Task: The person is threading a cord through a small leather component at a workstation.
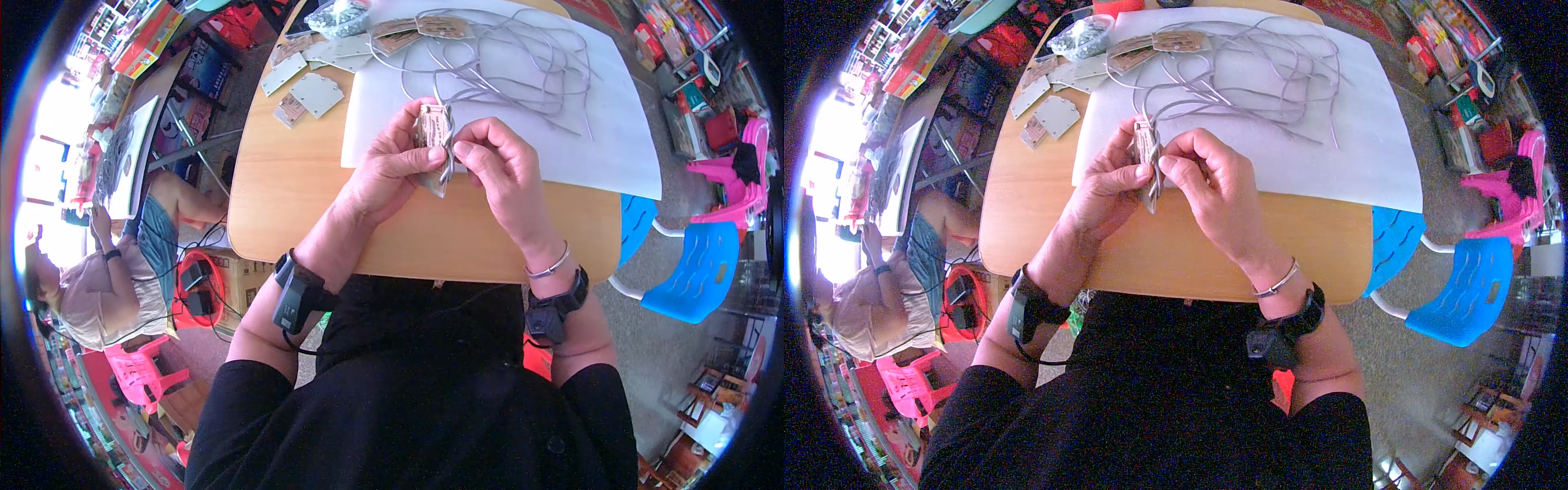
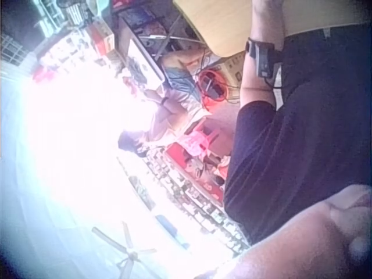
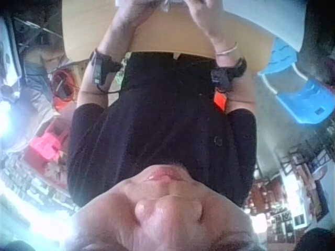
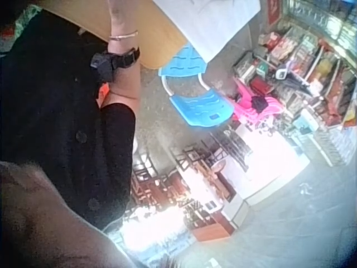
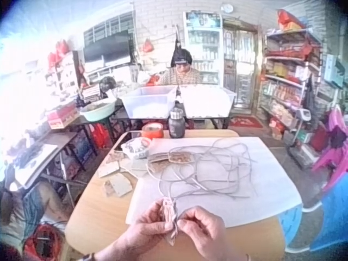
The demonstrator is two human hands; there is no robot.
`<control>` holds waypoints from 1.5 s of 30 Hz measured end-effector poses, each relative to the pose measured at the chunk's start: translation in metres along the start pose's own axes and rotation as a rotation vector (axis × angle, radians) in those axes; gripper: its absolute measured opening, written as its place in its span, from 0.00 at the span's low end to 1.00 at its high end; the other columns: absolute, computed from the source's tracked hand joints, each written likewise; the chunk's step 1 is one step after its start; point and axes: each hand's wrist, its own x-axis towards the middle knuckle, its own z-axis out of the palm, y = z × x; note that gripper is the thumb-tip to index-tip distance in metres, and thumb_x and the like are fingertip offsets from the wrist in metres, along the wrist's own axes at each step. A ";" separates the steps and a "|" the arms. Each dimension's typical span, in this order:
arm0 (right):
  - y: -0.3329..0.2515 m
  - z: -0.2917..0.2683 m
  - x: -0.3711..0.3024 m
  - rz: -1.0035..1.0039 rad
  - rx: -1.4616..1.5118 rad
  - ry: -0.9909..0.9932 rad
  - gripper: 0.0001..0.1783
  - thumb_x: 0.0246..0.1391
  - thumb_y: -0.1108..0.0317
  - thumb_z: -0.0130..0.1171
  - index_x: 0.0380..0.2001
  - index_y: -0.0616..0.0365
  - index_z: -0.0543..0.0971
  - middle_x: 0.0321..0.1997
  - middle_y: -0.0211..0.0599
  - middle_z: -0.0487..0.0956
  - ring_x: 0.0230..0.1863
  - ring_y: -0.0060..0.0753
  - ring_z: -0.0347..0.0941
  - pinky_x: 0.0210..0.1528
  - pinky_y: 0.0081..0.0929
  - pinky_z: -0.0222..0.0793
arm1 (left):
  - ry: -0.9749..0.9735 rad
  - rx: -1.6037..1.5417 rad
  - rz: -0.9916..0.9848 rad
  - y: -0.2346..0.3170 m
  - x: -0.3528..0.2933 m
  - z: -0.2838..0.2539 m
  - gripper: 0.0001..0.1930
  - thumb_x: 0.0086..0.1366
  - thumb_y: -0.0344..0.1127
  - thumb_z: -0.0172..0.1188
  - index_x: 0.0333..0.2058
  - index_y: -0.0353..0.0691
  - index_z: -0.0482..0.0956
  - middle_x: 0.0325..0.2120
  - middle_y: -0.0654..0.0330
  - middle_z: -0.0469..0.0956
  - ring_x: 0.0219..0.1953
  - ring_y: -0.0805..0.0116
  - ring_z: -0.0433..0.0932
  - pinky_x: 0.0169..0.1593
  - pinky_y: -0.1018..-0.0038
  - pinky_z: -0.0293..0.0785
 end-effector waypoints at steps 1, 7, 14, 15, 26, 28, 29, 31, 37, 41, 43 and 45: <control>-0.001 0.000 0.000 0.016 0.020 -0.011 0.06 0.55 0.70 0.54 0.28 0.62 0.74 0.21 0.21 0.70 0.24 0.09 0.61 0.24 0.13 0.57 | -0.025 0.006 -0.025 0.001 -0.001 0.001 0.30 0.55 0.20 0.58 0.56 0.43 0.60 0.39 0.66 0.71 0.41 0.75 0.72 0.46 0.78 0.71; 0.001 -0.003 0.001 0.069 0.000 -0.029 0.07 0.55 0.70 0.53 0.30 0.62 0.75 0.21 0.24 0.72 0.23 0.10 0.62 0.23 0.14 0.58 | -0.017 0.012 -0.082 0.002 -0.001 0.001 0.31 0.53 0.19 0.58 0.55 0.43 0.60 0.40 0.64 0.71 0.43 0.71 0.72 0.49 0.75 0.69; 0.003 -0.001 0.002 -0.008 -0.062 0.024 0.08 0.55 0.69 0.52 0.28 0.65 0.74 0.20 0.26 0.72 0.23 0.13 0.63 0.24 0.17 0.61 | 0.034 0.138 -0.012 0.003 -0.001 0.005 0.31 0.51 0.18 0.59 0.55 0.43 0.62 0.39 0.64 0.72 0.42 0.71 0.72 0.49 0.75 0.68; 0.003 -0.002 0.002 -0.008 -0.064 0.025 0.08 0.55 0.69 0.52 0.28 0.65 0.74 0.20 0.26 0.72 0.23 0.13 0.63 0.24 0.17 0.61 | 0.033 0.137 -0.013 0.003 -0.002 0.006 0.31 0.51 0.18 0.59 0.55 0.43 0.62 0.39 0.64 0.72 0.42 0.71 0.72 0.49 0.75 0.68; 0.005 -0.003 0.003 0.023 -0.016 0.062 0.08 0.55 0.68 0.53 0.27 0.62 0.73 0.18 0.20 0.67 0.20 0.10 0.58 0.21 0.14 0.56 | 0.083 0.184 0.023 -0.003 -0.002 0.003 0.27 0.53 0.18 0.58 0.52 0.43 0.65 0.38 0.66 0.73 0.41 0.74 0.72 0.47 0.77 0.70; 0.007 -0.003 0.002 0.021 -0.030 0.056 0.08 0.55 0.68 0.53 0.27 0.62 0.73 0.18 0.20 0.67 0.20 0.10 0.58 0.21 0.14 0.56 | 0.070 0.119 0.017 -0.003 -0.001 0.001 0.26 0.53 0.18 0.57 0.52 0.43 0.65 0.38 0.66 0.73 0.41 0.73 0.72 0.48 0.76 0.70; 0.008 -0.004 0.003 0.018 -0.045 0.049 0.08 0.55 0.67 0.53 0.27 0.61 0.73 0.18 0.20 0.67 0.20 0.10 0.58 0.21 0.14 0.56 | 0.057 0.055 0.011 -0.003 0.000 0.000 0.26 0.54 0.18 0.57 0.51 0.43 0.65 0.38 0.66 0.73 0.42 0.73 0.72 0.48 0.75 0.70; 0.004 -0.002 0.003 0.030 -0.009 0.039 0.08 0.55 0.68 0.53 0.27 0.61 0.73 0.18 0.20 0.67 0.20 0.10 0.59 0.21 0.14 0.56 | 0.052 0.065 0.018 -0.002 0.000 0.003 0.23 0.54 0.20 0.58 0.49 0.43 0.66 0.37 0.66 0.73 0.40 0.75 0.72 0.46 0.77 0.70; 0.008 -0.001 0.004 -0.084 -0.097 0.113 0.08 0.54 0.67 0.56 0.29 0.61 0.72 0.21 0.27 0.71 0.21 0.16 0.64 0.23 0.18 0.61 | 0.088 0.336 0.093 -0.003 -0.001 0.005 0.21 0.54 0.21 0.60 0.46 0.42 0.67 0.35 0.67 0.72 0.38 0.78 0.72 0.42 0.80 0.71; 0.005 0.002 0.002 -0.300 -0.468 0.158 0.07 0.50 0.70 0.58 0.29 0.60 0.71 0.24 0.39 0.73 0.21 0.37 0.71 0.24 0.29 0.66 | 0.109 0.579 0.149 -0.005 -0.005 0.008 0.20 0.54 0.21 0.60 0.46 0.40 0.67 0.33 0.67 0.73 0.35 0.79 0.72 0.39 0.80 0.72; 0.010 0.001 0.002 -0.346 -0.531 0.163 0.06 0.50 0.71 0.57 0.29 0.60 0.71 0.24 0.40 0.73 0.22 0.41 0.71 0.23 0.31 0.66 | 0.118 0.613 0.164 -0.006 -0.006 0.009 0.20 0.54 0.21 0.60 0.46 0.40 0.67 0.33 0.67 0.73 0.34 0.79 0.72 0.39 0.80 0.72; 0.011 0.001 0.001 -0.336 -0.570 0.182 0.05 0.50 0.73 0.57 0.29 0.60 0.70 0.25 0.40 0.73 0.22 0.43 0.71 0.23 0.34 0.66 | 0.117 0.683 0.170 -0.007 -0.005 0.009 0.21 0.53 0.21 0.61 0.46 0.40 0.67 0.35 0.64 0.73 0.38 0.75 0.72 0.40 0.77 0.72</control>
